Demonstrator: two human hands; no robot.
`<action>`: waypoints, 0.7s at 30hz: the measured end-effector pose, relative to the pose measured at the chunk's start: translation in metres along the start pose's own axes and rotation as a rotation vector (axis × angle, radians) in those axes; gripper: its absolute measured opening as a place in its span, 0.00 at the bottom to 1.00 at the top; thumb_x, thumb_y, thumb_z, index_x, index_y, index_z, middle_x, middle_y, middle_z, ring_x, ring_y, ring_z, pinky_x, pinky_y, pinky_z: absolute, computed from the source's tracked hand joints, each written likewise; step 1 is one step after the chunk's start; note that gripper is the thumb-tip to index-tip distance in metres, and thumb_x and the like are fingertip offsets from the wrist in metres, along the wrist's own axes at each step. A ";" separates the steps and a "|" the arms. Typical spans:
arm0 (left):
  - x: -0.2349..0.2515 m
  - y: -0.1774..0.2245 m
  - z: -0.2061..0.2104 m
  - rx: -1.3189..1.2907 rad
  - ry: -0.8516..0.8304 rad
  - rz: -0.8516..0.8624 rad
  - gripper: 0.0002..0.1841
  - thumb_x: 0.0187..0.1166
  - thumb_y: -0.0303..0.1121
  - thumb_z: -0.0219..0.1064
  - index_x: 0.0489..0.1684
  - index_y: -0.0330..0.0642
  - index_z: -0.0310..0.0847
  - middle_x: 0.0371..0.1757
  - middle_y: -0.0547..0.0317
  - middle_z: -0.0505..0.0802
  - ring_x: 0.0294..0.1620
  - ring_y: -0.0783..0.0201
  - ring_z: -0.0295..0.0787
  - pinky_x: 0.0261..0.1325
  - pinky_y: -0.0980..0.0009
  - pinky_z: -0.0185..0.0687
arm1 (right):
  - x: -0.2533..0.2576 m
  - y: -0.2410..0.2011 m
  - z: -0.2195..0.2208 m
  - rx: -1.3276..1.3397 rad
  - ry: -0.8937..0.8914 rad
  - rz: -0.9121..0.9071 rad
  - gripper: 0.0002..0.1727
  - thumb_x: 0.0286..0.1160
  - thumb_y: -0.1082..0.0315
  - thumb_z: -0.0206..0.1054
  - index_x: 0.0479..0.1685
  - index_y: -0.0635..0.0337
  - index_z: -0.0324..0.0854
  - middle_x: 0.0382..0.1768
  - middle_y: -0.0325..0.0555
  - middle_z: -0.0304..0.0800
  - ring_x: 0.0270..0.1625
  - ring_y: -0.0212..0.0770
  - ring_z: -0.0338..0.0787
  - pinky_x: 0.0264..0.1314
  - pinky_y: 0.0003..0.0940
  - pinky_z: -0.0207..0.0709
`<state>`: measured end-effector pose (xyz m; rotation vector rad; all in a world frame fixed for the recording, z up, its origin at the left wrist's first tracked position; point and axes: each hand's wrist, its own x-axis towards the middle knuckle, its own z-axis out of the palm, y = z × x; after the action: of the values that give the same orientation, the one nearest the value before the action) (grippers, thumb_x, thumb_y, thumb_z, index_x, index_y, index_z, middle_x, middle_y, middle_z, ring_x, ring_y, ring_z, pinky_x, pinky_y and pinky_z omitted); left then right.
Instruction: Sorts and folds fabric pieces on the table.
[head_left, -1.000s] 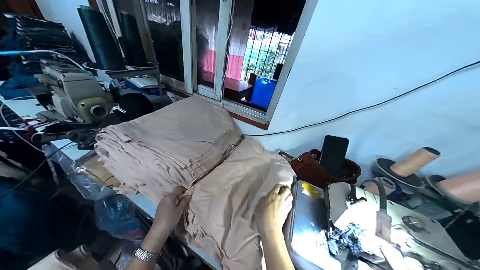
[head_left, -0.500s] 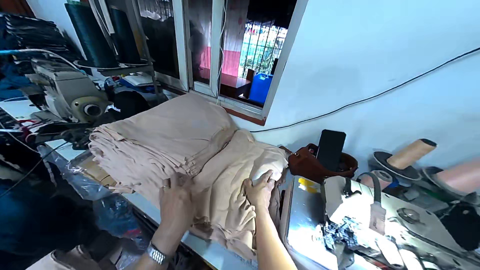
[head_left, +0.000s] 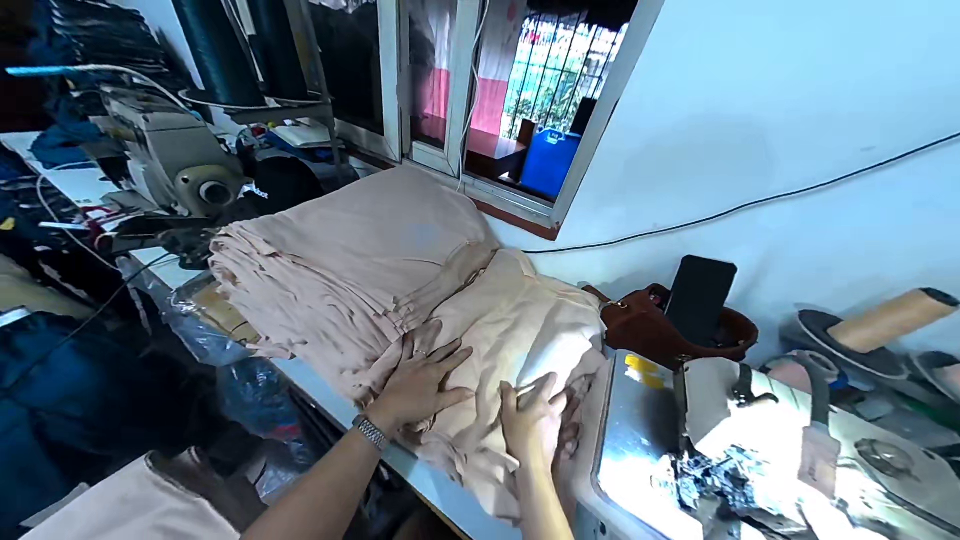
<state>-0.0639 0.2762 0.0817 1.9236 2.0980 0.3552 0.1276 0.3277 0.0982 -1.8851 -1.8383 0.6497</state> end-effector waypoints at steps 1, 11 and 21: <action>0.001 0.001 0.000 0.002 0.008 -0.004 0.41 0.78 0.75 0.48 0.94 0.76 0.54 0.96 0.78 0.52 0.98 0.55 0.18 0.89 0.37 0.05 | -0.007 0.000 0.002 -0.027 -0.026 -0.007 0.52 0.74 0.40 0.71 0.93 0.61 0.54 0.89 0.72 0.53 0.85 0.66 0.68 0.80 0.56 0.71; -0.055 0.012 -0.001 -0.426 0.229 0.005 0.23 0.87 0.46 0.60 0.75 0.47 0.82 0.81 0.53 0.82 0.87 0.58 0.68 0.92 0.53 0.51 | -0.036 0.025 0.019 -0.008 0.192 -0.359 0.44 0.71 0.45 0.73 0.83 0.65 0.71 0.87 0.82 0.50 0.88 0.81 0.53 0.81 0.75 0.58; -0.065 -0.106 -0.033 -1.046 0.890 -0.670 0.54 0.79 0.48 0.72 0.97 0.45 0.31 0.87 0.32 0.66 0.83 0.38 0.69 0.80 0.40 0.69 | -0.007 -0.100 0.041 0.094 -0.153 -0.900 0.41 0.77 0.56 0.71 0.90 0.63 0.62 0.87 0.72 0.60 0.87 0.71 0.64 0.86 0.69 0.58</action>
<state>-0.1689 0.2019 0.0768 0.4172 2.0639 1.8822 0.0229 0.3229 0.1256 -0.7910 -2.4026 0.5308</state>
